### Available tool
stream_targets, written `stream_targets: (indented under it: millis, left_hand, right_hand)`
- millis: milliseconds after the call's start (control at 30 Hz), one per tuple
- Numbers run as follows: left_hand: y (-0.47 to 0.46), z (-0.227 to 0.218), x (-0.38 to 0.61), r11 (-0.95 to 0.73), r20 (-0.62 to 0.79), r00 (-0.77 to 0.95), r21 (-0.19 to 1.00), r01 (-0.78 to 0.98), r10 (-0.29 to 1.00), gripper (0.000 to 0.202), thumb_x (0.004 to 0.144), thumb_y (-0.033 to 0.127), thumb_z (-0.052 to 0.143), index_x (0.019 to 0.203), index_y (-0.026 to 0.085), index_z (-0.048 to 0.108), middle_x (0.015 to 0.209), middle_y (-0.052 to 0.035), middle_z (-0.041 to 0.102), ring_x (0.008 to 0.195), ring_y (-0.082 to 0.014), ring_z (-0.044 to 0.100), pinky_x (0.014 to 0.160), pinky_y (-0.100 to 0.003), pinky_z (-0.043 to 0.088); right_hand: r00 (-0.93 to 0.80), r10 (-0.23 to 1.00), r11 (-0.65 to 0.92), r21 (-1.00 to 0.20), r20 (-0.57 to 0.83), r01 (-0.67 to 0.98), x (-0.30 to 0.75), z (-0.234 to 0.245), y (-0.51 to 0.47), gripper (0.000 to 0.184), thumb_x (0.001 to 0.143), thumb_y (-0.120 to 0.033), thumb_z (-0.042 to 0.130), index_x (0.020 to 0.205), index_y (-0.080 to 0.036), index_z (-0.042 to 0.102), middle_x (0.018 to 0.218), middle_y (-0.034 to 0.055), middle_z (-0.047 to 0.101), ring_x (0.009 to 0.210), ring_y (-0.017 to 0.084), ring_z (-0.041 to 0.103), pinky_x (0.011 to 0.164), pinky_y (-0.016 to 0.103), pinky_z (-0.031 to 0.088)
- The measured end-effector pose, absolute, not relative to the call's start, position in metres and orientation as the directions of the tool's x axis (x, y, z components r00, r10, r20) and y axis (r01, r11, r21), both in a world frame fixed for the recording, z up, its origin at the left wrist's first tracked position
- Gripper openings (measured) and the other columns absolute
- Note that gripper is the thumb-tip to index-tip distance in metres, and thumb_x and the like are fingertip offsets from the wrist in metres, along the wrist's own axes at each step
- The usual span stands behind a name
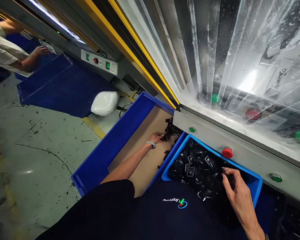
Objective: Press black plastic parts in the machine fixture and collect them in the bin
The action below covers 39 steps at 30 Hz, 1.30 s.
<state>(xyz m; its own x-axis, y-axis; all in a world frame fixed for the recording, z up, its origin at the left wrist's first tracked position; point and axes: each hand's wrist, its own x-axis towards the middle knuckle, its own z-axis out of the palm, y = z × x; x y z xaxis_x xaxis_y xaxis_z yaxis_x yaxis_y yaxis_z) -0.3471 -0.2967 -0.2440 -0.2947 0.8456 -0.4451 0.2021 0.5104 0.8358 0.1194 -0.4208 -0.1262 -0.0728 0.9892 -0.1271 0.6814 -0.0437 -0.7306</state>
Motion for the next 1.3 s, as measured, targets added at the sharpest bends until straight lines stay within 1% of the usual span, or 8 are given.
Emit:
stream_targets:
  millis: [167, 300, 533, 767, 933, 1133, 1233, 1300]
  left_hand:
    - [-0.303, -0.221, -0.355, 0.655, -0.591, -0.435, 0.756, -0.004, 0.679, 0.034, 0.092, 0.035, 0.087, 0.091, 0.013, 0.061, 0.082, -0.0056, 0.067, 0.080, -0.0180, 0.068, 0.074, -0.033, 0.062]
    - [-0.300, -0.185, -0.346, 0.597, -0.585, -0.431, 0.792, -0.125, 0.687, 0.043, 0.086, 0.038, 0.092, 0.093, 0.014, 0.058, 0.087, -0.0059, 0.071, 0.079, -0.0185, 0.072, 0.076, -0.034, 0.063]
    - [-0.286, -0.122, -0.242, 0.372, -0.402, -0.037, 0.874, -0.314, 0.915, 0.057, 0.066, 0.051, 0.102, 0.097, 0.013, 0.073, 0.096, -0.0057, 0.073, 0.088, -0.0187, 0.070, 0.074, -0.032, 0.065]
    - [-0.285, -0.069, -0.151, 0.360, -0.284, 0.357, 0.917, -0.169, 0.890, 0.052, 0.088, 0.063, 0.082, 0.109, 0.015, 0.082, 0.118, -0.0115, 0.073, 0.102, -0.0220, 0.069, 0.087, -0.035, 0.063]
    - [-0.278, -0.057, -0.123, 0.074, -0.086, 0.445, 0.996, 0.046, 0.891, 0.038, 0.102, 0.052, 0.069, 0.111, 0.019, 0.085, 0.115, -0.0114, 0.071, 0.105, -0.0211, 0.068, 0.085, -0.029, 0.059]
    - [-0.249, -0.047, -0.097, -0.240, 0.164, 0.486, 0.966, 0.098, 0.859, 0.018, 0.094, 0.028, 0.080, 0.111, 0.021, 0.082, 0.111, -0.0078, 0.075, 0.103, -0.0201, 0.070, 0.079, -0.029, 0.058]
    - [-0.216, -0.031, -0.088, -0.298, 0.226, 0.444, 0.949, 0.098, 0.867, 0.010, 0.094, 0.023, 0.078, 0.102, 0.019, 0.081, 0.105, -0.0070, 0.077, 0.097, -0.0184, 0.071, 0.072, -0.025, 0.056]
    - [-0.187, -0.021, -0.081, -0.300, 0.260, 0.373, 0.953, 0.050, 0.891, 0.011, 0.092, 0.024, 0.079, 0.101, 0.017, 0.080, 0.104, -0.0077, 0.077, 0.090, -0.0165, 0.073, 0.069, -0.024, 0.058]
  right_hand:
    - [-0.083, 0.993, -0.011, -0.741, -0.090, 0.672, 0.124, -0.117, -0.418, 0.042, 0.102, -0.059, 0.060, 0.132, -0.030, 0.068, 0.108, 0.0049, 0.079, 0.079, 0.020, 0.077, 0.064, 0.031, 0.064]
    - [-0.035, 0.995, -0.045, -0.759, -0.089, 0.650, 0.119, -0.105, -0.408, 0.034, 0.100, -0.057, 0.065, 0.113, -0.027, 0.071, 0.101, 0.0037, 0.079, 0.080, 0.020, 0.077, 0.059, 0.028, 0.060]
    - [-0.086, 0.985, 0.171, -0.849, 0.148, 0.501, 0.074, -0.054, -0.365, 0.013, 0.103, -0.036, 0.067, 0.106, -0.032, 0.079, 0.105, 0.0026, 0.074, 0.094, 0.016, 0.072, 0.070, 0.026, 0.058]
    - [0.015, 0.994, 0.086, -0.891, 0.104, 0.445, 0.062, -0.029, -0.332, 0.015, 0.100, -0.035, 0.069, 0.096, -0.022, 0.076, 0.096, 0.0038, 0.074, 0.085, 0.015, 0.071, 0.076, 0.029, 0.061]
    - [0.022, 1.000, -0.020, -0.904, -0.012, 0.428, 0.078, -0.025, -0.323, 0.022, 0.097, -0.043, 0.071, 0.093, -0.022, 0.077, 0.098, 0.0050, 0.074, 0.078, 0.016, 0.072, 0.070, 0.031, 0.060]
    - [0.077, 0.996, -0.083, -0.885, -0.054, 0.459, 0.103, -0.019, -0.305, 0.028, 0.094, -0.049, 0.073, 0.098, -0.022, 0.077, 0.097, 0.0044, 0.077, 0.078, 0.016, 0.071, 0.074, 0.032, 0.059]
    - [0.026, 1.000, -0.006, -0.865, 0.008, 0.501, 0.122, 0.001, -0.268, 0.029, 0.097, -0.049, 0.069, 0.104, -0.023, 0.077, 0.097, 0.0047, 0.077, 0.084, 0.018, 0.072, 0.079, 0.035, 0.060]
    - [0.112, 0.975, 0.085, -0.789, 0.192, 0.608, 0.133, 0.020, -0.227, 0.028, 0.098, -0.045, 0.067, 0.112, -0.022, 0.076, 0.108, 0.0074, 0.077, 0.094, 0.021, 0.073, 0.086, 0.038, 0.060]
